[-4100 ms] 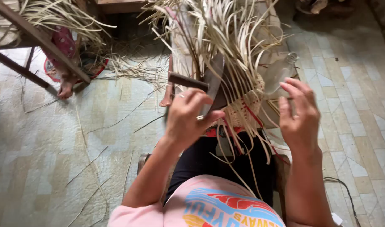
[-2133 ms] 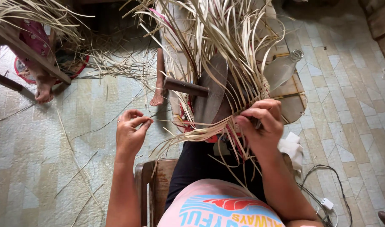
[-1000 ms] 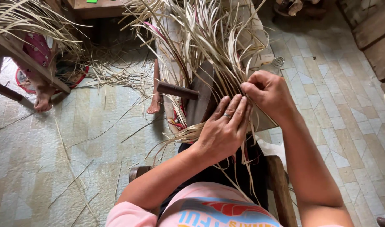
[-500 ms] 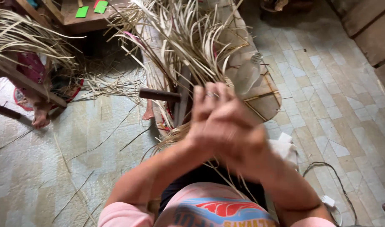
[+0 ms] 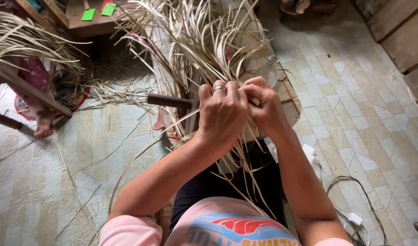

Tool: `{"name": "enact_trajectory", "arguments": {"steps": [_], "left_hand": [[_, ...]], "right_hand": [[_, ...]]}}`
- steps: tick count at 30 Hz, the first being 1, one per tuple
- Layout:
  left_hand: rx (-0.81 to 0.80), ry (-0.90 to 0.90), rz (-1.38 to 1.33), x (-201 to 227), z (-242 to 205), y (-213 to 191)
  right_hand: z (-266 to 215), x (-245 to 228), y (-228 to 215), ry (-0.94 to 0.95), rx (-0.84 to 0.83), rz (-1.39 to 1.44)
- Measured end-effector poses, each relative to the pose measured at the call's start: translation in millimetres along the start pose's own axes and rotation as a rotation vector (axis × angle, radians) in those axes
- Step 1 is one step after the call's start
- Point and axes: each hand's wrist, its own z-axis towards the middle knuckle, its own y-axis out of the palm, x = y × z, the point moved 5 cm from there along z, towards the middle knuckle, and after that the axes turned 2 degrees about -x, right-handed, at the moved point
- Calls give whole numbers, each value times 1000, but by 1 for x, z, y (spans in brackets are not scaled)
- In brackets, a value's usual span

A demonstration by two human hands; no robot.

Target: Weaving natural fibers around a wooden frame to create a basket using a wooden tool and a glass bottle

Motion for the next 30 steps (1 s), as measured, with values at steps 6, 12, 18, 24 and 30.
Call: {"name": "enact_trajectory", "arguments": {"steps": [6, 12, 18, 24, 30], "left_hand": [[89, 45, -21, -36, 16, -17], [-188, -132, 218, -110, 40, -32], [-108, -224, 445, -209, 28, -21], [-56, -457, 548, -277, 2, -21], [-62, 254, -417, -74, 19, -62]], "right_hand": [[-7, 19, 5, 19, 42, 95], [-8, 48, 7, 128, 5, 297], [-9, 52, 1, 158, -31, 264], [-4, 46, -3, 157, -100, 104], [6, 14, -4, 239, -128, 306]]}}
